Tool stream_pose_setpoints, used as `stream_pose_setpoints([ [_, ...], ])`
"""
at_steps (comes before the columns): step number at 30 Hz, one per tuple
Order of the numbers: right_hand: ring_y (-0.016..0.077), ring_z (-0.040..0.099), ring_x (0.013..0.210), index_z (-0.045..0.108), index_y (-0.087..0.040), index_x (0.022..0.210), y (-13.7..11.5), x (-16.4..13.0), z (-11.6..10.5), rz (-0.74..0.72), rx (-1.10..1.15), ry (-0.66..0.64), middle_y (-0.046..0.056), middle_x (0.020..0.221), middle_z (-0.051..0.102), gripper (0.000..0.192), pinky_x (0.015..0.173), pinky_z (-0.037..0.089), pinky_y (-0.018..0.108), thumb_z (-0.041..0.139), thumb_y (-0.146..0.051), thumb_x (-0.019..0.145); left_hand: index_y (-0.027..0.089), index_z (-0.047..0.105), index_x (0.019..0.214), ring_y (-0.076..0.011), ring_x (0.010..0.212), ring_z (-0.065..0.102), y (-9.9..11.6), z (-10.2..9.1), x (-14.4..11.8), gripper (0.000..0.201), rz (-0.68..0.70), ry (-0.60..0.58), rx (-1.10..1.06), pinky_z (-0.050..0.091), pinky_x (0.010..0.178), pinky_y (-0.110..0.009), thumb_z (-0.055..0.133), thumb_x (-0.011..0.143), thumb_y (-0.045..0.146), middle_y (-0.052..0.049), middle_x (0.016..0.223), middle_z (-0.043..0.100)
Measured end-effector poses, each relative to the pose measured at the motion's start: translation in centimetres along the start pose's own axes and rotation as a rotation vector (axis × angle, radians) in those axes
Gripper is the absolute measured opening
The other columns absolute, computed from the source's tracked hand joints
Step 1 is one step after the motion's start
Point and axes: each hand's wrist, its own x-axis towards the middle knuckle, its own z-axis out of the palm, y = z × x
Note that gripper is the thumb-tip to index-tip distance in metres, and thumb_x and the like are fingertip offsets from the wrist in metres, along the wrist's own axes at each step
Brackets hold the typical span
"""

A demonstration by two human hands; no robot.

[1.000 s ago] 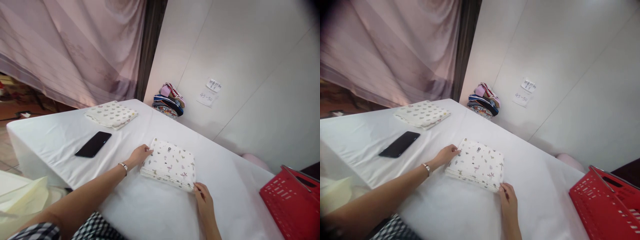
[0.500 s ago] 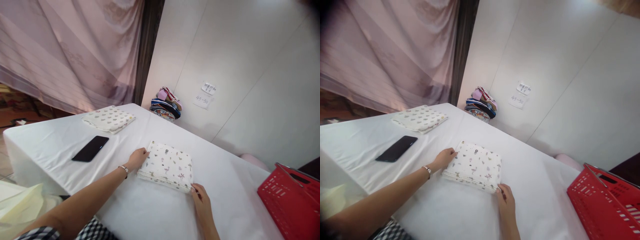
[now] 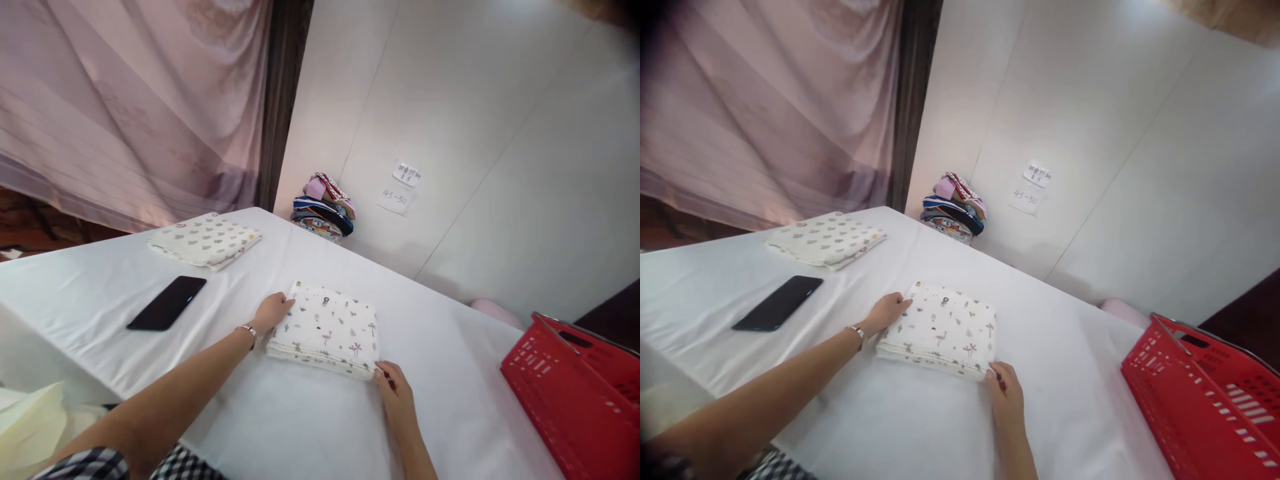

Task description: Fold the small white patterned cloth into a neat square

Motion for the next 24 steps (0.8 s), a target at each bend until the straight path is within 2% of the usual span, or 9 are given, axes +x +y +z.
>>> stream_pose_setpoints([
  [5, 0.021, 0.06, 0.089, 0.071, -0.02, 0.089, 0.1, 0.2, 0.2, -0.035, 0.009, 0.02, 0.007, 0.1, 0.064, 0.028, 0.073, 0.049, 0.029, 0.058, -0.042, 0.078, 0.019, 0.055, 0.074, -0.0209, 0.078, 0.062, 0.0, -0.3, 0.0, 0.027, 0.012, -0.021, 0.073, 0.042, 0.064, -0.027, 0.042, 0.084, 0.04, -0.007, 0.079, 0.066],
  [8, 0.0195, 0.06, 0.086, 0.071, -0.02, 0.09, 0.1, 0.3, 0.2, -0.041, 0.002, 0.018, 0.007, 0.1, 0.064, 0.027, 0.071, 0.049, 0.029, 0.057, -0.04, 0.078, 0.018, 0.057, 0.086, -0.0234, 0.084, 0.062, 0.5, -0.6, -0.2, 0.031, 0.036, -0.02, 0.147, 0.044, 0.069, -0.031, 0.036, 0.087, 0.041, -0.01, 0.087, 0.067],
  [10, 0.0186, 0.06, 0.083, 0.071, -0.021, 0.091, 0.2, 0.3, 0.2, -0.046, -0.001, 0.019, 0.007, 0.099, 0.064, 0.027, 0.069, 0.049, 0.028, 0.056, -0.04, 0.078, 0.017, 0.056, 0.103, -0.0264, 0.099, 0.059, 1.0, -0.6, -0.2, 0.032, 0.146, 0.081, 0.216, 0.045, 0.079, -0.035, 0.037, 0.087, 0.037, -0.013, 0.105, 0.064],
  [12, 0.018, 0.059, 0.081, 0.071, -0.02, 0.091, 0.2, 0.3, 0.3, -0.047, -0.006, 0.025, 0.007, 0.098, 0.064, 0.028, 0.068, 0.048, 0.028, 0.057, -0.041, 0.078, 0.016, 0.048, 0.12, -0.0274, 0.118, 0.049, 1.3, -0.3, -0.2, 0.04, 0.335, 0.204, 0.249, 0.04, 0.094, -0.039, 0.038, 0.086, 0.035, -0.015, 0.127, 0.053],
  [13, 0.0179, 0.059, 0.081, 0.071, -0.02, 0.091, 0.3, 0.3, 0.3, -0.046, -0.008, 0.027, 0.007, 0.097, 0.064, 0.028, 0.068, 0.048, 0.028, 0.057, -0.041, 0.078, 0.015, 0.046, 0.125, -0.0274, 0.125, 0.042, 1.5, 0.0, -0.1, 0.044, 0.42, 0.227, 0.254, 0.035, 0.1, -0.04, 0.04, 0.086, 0.035, -0.014, 0.135, 0.047],
  [15, 0.0179, 0.059, 0.081, 0.07, -0.02, 0.09, 0.3, 0.3, 0.3, -0.041, -0.003, 0.031, 0.006, 0.096, 0.064, 0.028, 0.069, 0.048, 0.028, 0.057, -0.041, 0.077, 0.015, 0.045, 0.128, -0.0278, 0.133, 0.032, 1.5, 0.9, -0.1, 0.048, 0.504, 0.164, 0.261, 0.029, 0.106, -0.042, 0.041, 0.086, 0.038, -0.014, 0.142, 0.039],
  [18, 0.0191, 0.06, 0.085, 0.07, -0.019, 0.089, 0.2, 0.2, -0.1, -0.013, 0.021, 0.046, 0.007, 0.096, 0.065, 0.028, 0.072, 0.049, 0.029, 0.056, -0.04, 0.078, 0.015, 0.047, 0.127, -0.0293, 0.136, 0.025, 1.0, 2.3, -0.3, 0.05, 0.486, 0.017, 0.274, 0.029, 0.107, -0.046, 0.039, 0.087, 0.043, -0.013, 0.146, 0.034],
  [21, 0.0218, 0.06, 0.093, 0.071, -0.02, 0.086, -0.8, 0.3, -0.7, -0.022, -0.035, 0.127, 0.008, 0.101, 0.064, 0.026, 0.071, 0.05, 0.03, 0.057, -0.04, 0.078, 0.018, 0.048, 0.128, -0.0286, 0.137, 0.023, 0.5, 3.0, -0.6, 0.049, 0.468, 0.0, 0.24, 0.03, 0.106, -0.047, 0.038, 0.088, 0.044, -0.012, 0.147, 0.032],
  [24, 0.0241, 0.057, 0.102, 0.071, -0.023, 0.092, -3.4, 1.0, -0.6, -0.139, -0.13, 0.119, 0.008, 0.111, 0.061, 0.025, 0.069, 0.051, 0.03, 0.055, -0.038, 0.079, 0.02, 0.049, 0.127, -0.0281, 0.138, 0.023, 0.5, 2.9, -0.8, 0.047, 0.463, 0.007, 0.222, 0.029, 0.107, -0.047, 0.039, 0.088, 0.043, -0.011, 0.147, 0.033],
])
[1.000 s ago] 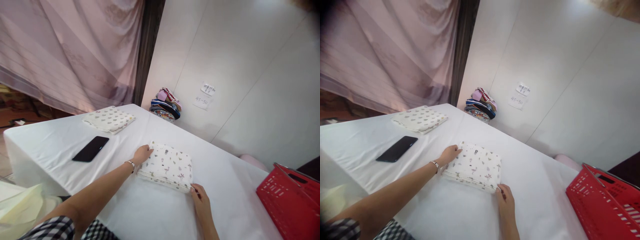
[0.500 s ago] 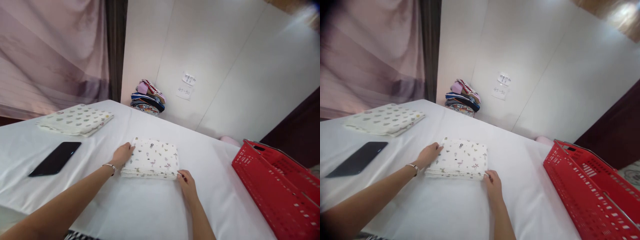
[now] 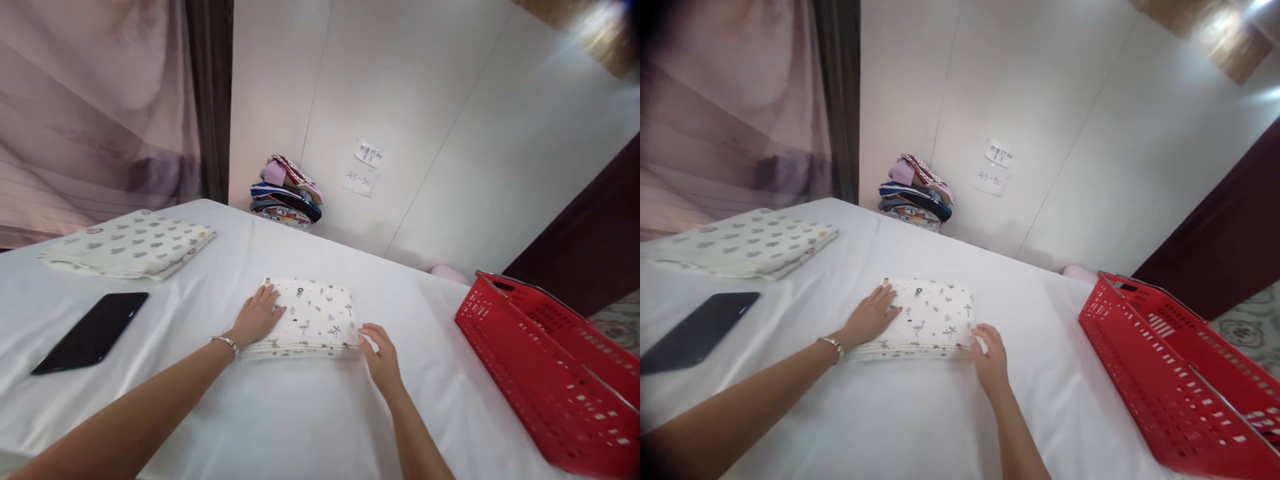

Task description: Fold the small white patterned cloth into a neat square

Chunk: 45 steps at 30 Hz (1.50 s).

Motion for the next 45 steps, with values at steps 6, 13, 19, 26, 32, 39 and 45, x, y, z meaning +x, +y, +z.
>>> stream_pose_setpoints([
  [6, 0.0236, 0.035, 0.132, 0.055, -0.026, 0.125, -6.0, 4.9, 5.5, -0.227, -0.146, -0.289, 0.003, 0.141, 0.042, 0.043, 0.104, 0.037, 0.041, 0.049, -0.04, 0.084, 0.019, 0.047, 0.129, -0.0293, 0.138, 0.021, 0.2, 0.0, -0.1, 0.049, -0.001, -0.001, 0.033, 0.029, 0.106, -0.052, 0.036, 0.089, 0.044, -0.011, 0.148, 0.031],
  [13, 0.0249, 0.01, 0.141, 0.025, -0.016, 0.145, -1.6, 9.8, 9.0, -0.006, -0.543, -0.545, 0.01, 0.152, 0.017, 0.066, 0.112, 0.007, 0.05, 0.042, -0.045, 0.089, 0.02, 0.046, 0.131, -0.0284, 0.138, 0.02, 0.1, 0.3, -0.2, 0.048, 0.006, -0.011, 0.035, 0.026, 0.106, -0.053, 0.035, 0.09, 0.043, -0.01, 0.148, 0.03],
  [19, 0.0224, 0.008, 0.141, 0.025, -0.022, 0.144, 2.4, 10.0, 8.5, 0.029, -0.589, -0.543, 0.005, 0.153, 0.014, 0.062, 0.11, 0.007, 0.052, 0.035, -0.05, 0.091, 0.019, 0.043, 0.134, -0.0263, 0.139, 0.017, 0.0, 0.3, -0.3, 0.051, -0.011, -0.029, 0.001, 0.024, 0.107, -0.052, 0.033, 0.09, 0.044, -0.007, 0.15, 0.027],
  [26, 0.0208, 0.017, 0.14, 0.048, -0.02, 0.133, 3.6, 9.7, 8.2, 0.035, -0.35, -0.426, 0.006, 0.148, 0.029, 0.052, 0.112, 0.015, 0.043, 0.047, -0.043, 0.085, 0.022, 0.048, 0.13, -0.0293, 0.133, 0.031, -0.7, 0.4, -0.5, 0.046, -0.045, 0.026, -0.125, 0.025, 0.108, -0.048, 0.037, 0.089, 0.042, -0.006, 0.147, 0.034],
  [32, 0.0228, 0.032, 0.134, 0.055, -0.022, 0.127, 5.1, 5.4, 5.2, 0.297, -0.066, -0.215, 0.005, 0.145, 0.037, 0.062, 0.112, 0.021, 0.035, 0.062, -0.048, 0.071, 0.023, 0.051, 0.127, -0.0255, 0.131, 0.036, -2.0, 1.6, -0.5, 0.044, -0.06, 0.08, -0.251, 0.025, 0.109, -0.045, 0.038, 0.088, 0.04, -0.005, 0.145, 0.037],
  [39, 0.0253, 0.053, 0.116, 0.046, -0.017, 0.134, 3.1, 1.4, 3.5, 0.641, 0.089, -0.027, 0.01, 0.127, 0.056, 0.076, 0.099, 0.041, 0.035, 0.069, -0.043, 0.067, 0.021, 0.062, 0.113, -0.0228, 0.121, 0.049, -2.8, 2.0, -0.5, 0.038, -0.093, 0.19, -0.583, 0.036, 0.106, -0.039, 0.047, 0.082, 0.037, -0.004, 0.139, 0.046],
  [45, 0.0269, 0.061, 0.102, 0.054, -0.016, 0.125, 1.8, 2.2, 3.5, 0.726, 0.226, -0.033, 0.01, 0.111, 0.065, 0.07, 0.09, 0.048, 0.037, 0.076, -0.035, 0.062, 0.019, 0.058, 0.116, -0.0239, 0.115, 0.054, -2.9, 1.5, -0.3, 0.041, -0.191, 0.22, -0.681, 0.047, 0.096, -0.036, 0.051, 0.079, 0.035, -0.005, 0.139, 0.046],
])
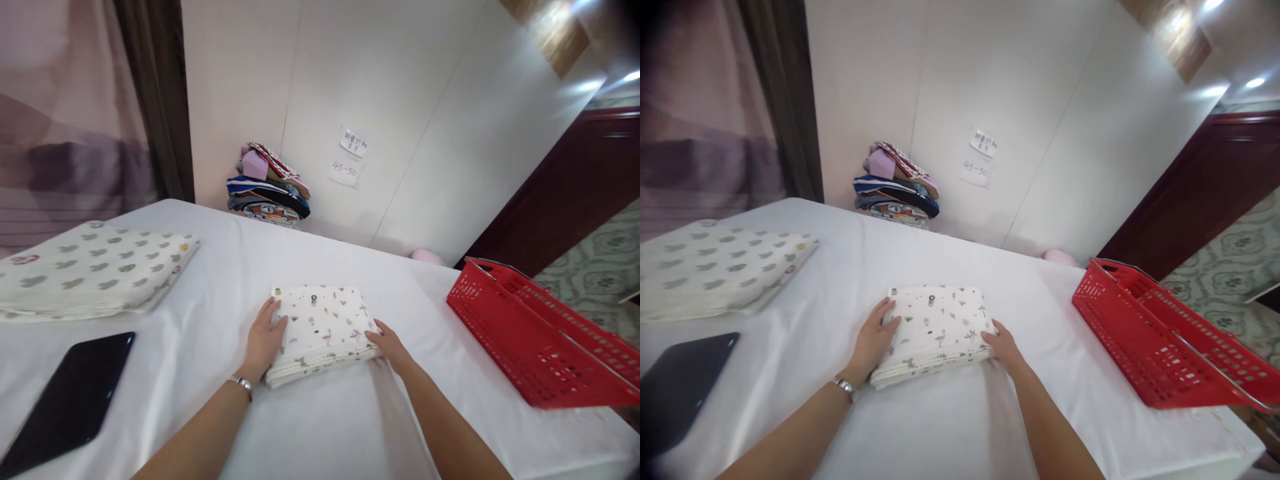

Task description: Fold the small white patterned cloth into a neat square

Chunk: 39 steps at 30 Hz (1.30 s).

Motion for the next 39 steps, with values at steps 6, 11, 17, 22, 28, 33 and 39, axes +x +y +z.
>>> stream_pose_setpoints([
  [6, 0.0236, 0.063, 0.099, 0.053, -0.02, 0.123, 0.3, -0.4, -1.1, 0.063, 0.167, -0.138, 0.009, 0.114, 0.064, 0.063, 0.082, 0.052, 0.033, 0.075, -0.036, 0.066, 0.012, 0.032, 0.139, -0.0312, 0.118, 0.05, 2.2, -1.5, -0.2, 0.064, 0.027, -0.125, 0.337, 0.045, 0.093, -0.043, 0.048, 0.081, 0.036, -0.018, 0.138, 0.043],
  [11, 0.0209, 0.064, 0.096, 0.059, -0.02, 0.113, -0.1, 0.1, -1.7, 0.069, 0.22, -0.299, 0.007, 0.106, 0.068, 0.05, 0.079, 0.053, 0.03, 0.075, -0.031, 0.066, 0.015, 0.022, 0.143, -0.0334, 0.095, 0.061, 3.7, -2.1, -1.1, 0.074, -0.101, -0.266, 0.486, 0.048, 0.075, -0.046, 0.047, 0.081, 0.045, -0.022, 0.127, 0.05],
  [17, 0.0208, 0.066, 0.083, 0.061, -0.018, 0.113, 0.2, 0.0, -1.0, -0.02, 0.301, -0.209, 0.005, 0.092, 0.07, 0.056, 0.07, 0.053, 0.03, 0.076, -0.025, 0.059, 0.015, 0.031, 0.139, -0.0272, 0.109, 0.056, 3.1, -1.3, 0.1, 0.073, -0.154, -0.208, 0.177, 0.046, 0.088, -0.037, 0.058, 0.075, 0.039, -0.016, 0.127, 0.052],
  [22, 0.0192, 0.064, 0.088, 0.051, -0.02, 0.128, -1.8, -0.6, 0.6, -0.201, 0.386, -0.066, 0.005, 0.101, 0.067, 0.073, 0.072, 0.051, 0.028, 0.075, -0.031, 0.06, 0.019, 0.033, 0.139, -0.0218, 0.099, 0.058, 4.6, -2.6, 4.3, 0.077, -0.034, 0.003, 0.052, 0.047, 0.086, -0.034, 0.064, 0.071, 0.039, -0.012, 0.125, 0.053],
  [28, 0.0192, 0.064, 0.081, 0.054, -0.017, 0.125, -1.7, 0.7, 2.7, -0.167, 0.268, -0.037, 0.005, 0.09, 0.068, 0.07, 0.068, 0.049, 0.027, 0.072, -0.03, 0.059, 0.014, 0.04, 0.133, -0.0264, 0.106, 0.056, 3.3, -3.0, 5.1, 0.073, -0.134, -0.089, 0.256, 0.044, 0.09, -0.035, 0.066, 0.069, 0.036, -0.016, 0.126, 0.052],
  [33, 0.0206, 0.058, 0.098, 0.062, -0.018, 0.113, 0.9, 0.9, 3.0, -0.295, 0.017, 0.101, 0.008, 0.11, 0.063, 0.046, 0.087, 0.044, 0.031, 0.061, -0.036, 0.071, 0.013, 0.049, 0.123, -0.0245, 0.118, 0.049, 0.9, -2.5, 0.9, 0.049, 0.0, 0.021, 0.275, 0.04, 0.099, -0.033, 0.051, 0.081, 0.037, -0.014, 0.132, 0.048],
  [39, 0.0203, 0.051, 0.111, 0.065, -0.021, 0.103, 2.0, -0.9, 3.3, -0.87, -0.28, 0.228, 0.008, 0.113, 0.062, 0.03, 0.1, 0.034, 0.037, 0.044, -0.033, 0.085, 0.022, 0.064, 0.104, -0.0251, 0.121, 0.044, 2.7, -2.0, -2.7, 0.029, 0.387, 0.043, 0.345, 0.031, 0.104, -0.044, 0.046, 0.086, 0.036, -0.007, 0.125, 0.056],
])
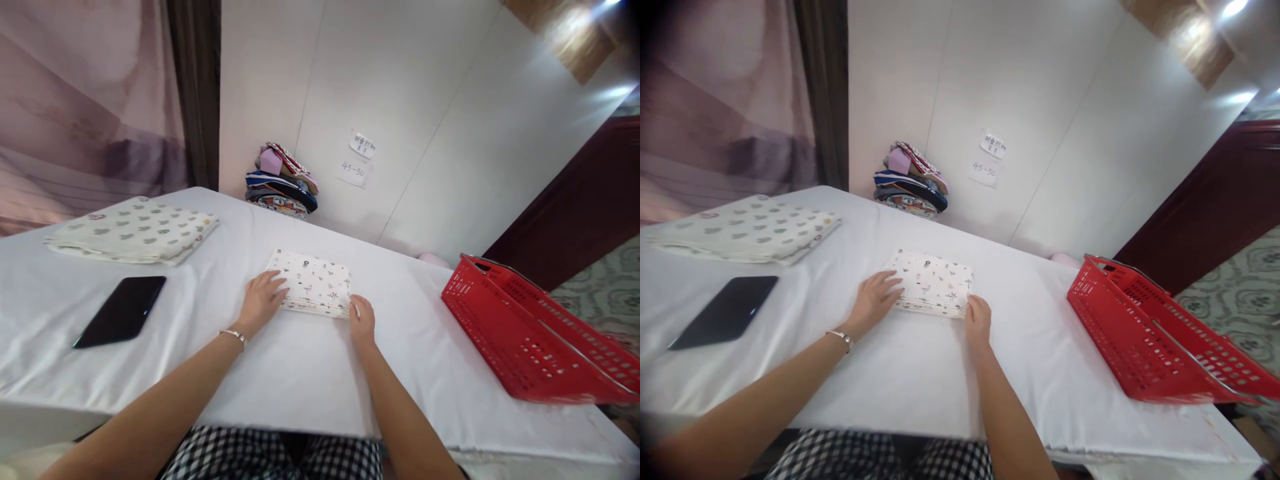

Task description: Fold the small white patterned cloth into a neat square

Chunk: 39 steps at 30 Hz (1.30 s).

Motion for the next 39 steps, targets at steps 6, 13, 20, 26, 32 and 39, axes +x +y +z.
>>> stream_pose_setpoints([
  [6, 0.0193, 0.058, 0.096, 0.066, -0.023, 0.101, -2.8, 0.0, 1.1, -0.186, -0.155, -0.138, 0.006, 0.1, 0.067, 0.028, 0.092, 0.036, 0.037, 0.04, -0.023, 0.09, 0.023, 0.067, 0.096, -0.0214, 0.097, 0.056, 1.2, 1.0, -0.3, 0.032, 0.235, -0.19, -0.023, 0.036, 0.092, -0.042, 0.038, 0.091, 0.035, -0.005, 0.1, 0.067],
  [13, 0.0174, 0.057, 0.087, 0.07, -0.025, 0.081, -4.1, 2.1, 1.2, -0.144, -0.273, -0.464, 0.002, 0.089, 0.067, 0.024, 0.078, 0.04, 0.029, 0.048, -0.014, 0.084, 0.022, 0.067, 0.095, -0.0218, 0.091, 0.055, 0.0, 1.1, 0.2, 0.035, 0.255, -0.266, -0.015, 0.039, 0.082, -0.038, 0.036, 0.092, 0.036, -0.006, 0.094, 0.065],
  [20, 0.0177, 0.055, 0.08, 0.07, -0.024, 0.075, -3.6, 2.9, 2.3, -0.063, -0.357, -0.467, 0.003, 0.082, 0.064, 0.023, 0.073, 0.039, 0.029, 0.052, -0.012, 0.08, 0.022, 0.068, 0.089, -0.023, 0.088, 0.053, 0.4, 0.6, 0.4, 0.03, 0.243, -0.337, -0.009, 0.04, 0.08, -0.039, 0.041, 0.088, 0.034, -0.007, 0.09, 0.064],
  [26, 0.018, 0.053, 0.086, 0.066, -0.021, 0.087, -3.8, 0.9, 2.5, -0.17, -0.231, -0.209, 0.005, 0.089, 0.061, 0.024, 0.078, 0.039, 0.031, 0.043, -0.018, 0.088, 0.022, 0.067, 0.079, -0.022, 0.084, 0.052, 0.8, 0.5, 0.5, 0.03, 0.214, -0.327, -0.045, 0.039, 0.08, -0.039, 0.04, 0.087, 0.03, -0.007, 0.084, 0.063],
  [32, 0.0185, 0.053, 0.088, 0.067, -0.021, 0.089, -3.5, -0.4, 1.8, -0.22, -0.21, -0.184, 0.005, 0.092, 0.061, 0.025, 0.082, 0.04, 0.033, 0.042, -0.019, 0.088, 0.02, 0.064, 0.075, -0.0205, 0.081, 0.052, 0.7, 0.5, 0.4, 0.03, 0.264, -0.275, -0.052, 0.038, 0.078, -0.038, 0.038, 0.089, 0.025, -0.006, 0.08, 0.062],
  [39, 0.0186, 0.054, 0.09, 0.069, -0.022, 0.092, -3.5, -0.5, 1.8, -0.196, -0.214, -0.213, 0.005, 0.092, 0.062, 0.026, 0.082, 0.041, 0.033, 0.043, -0.02, 0.087, 0.02, 0.065, 0.084, -0.0214, 0.086, 0.053, 0.3, 0.6, 0.3, 0.027, 0.225, -0.268, -0.085, 0.039, 0.079, -0.038, 0.039, 0.089, 0.027, -0.006, 0.085, 0.062],
])
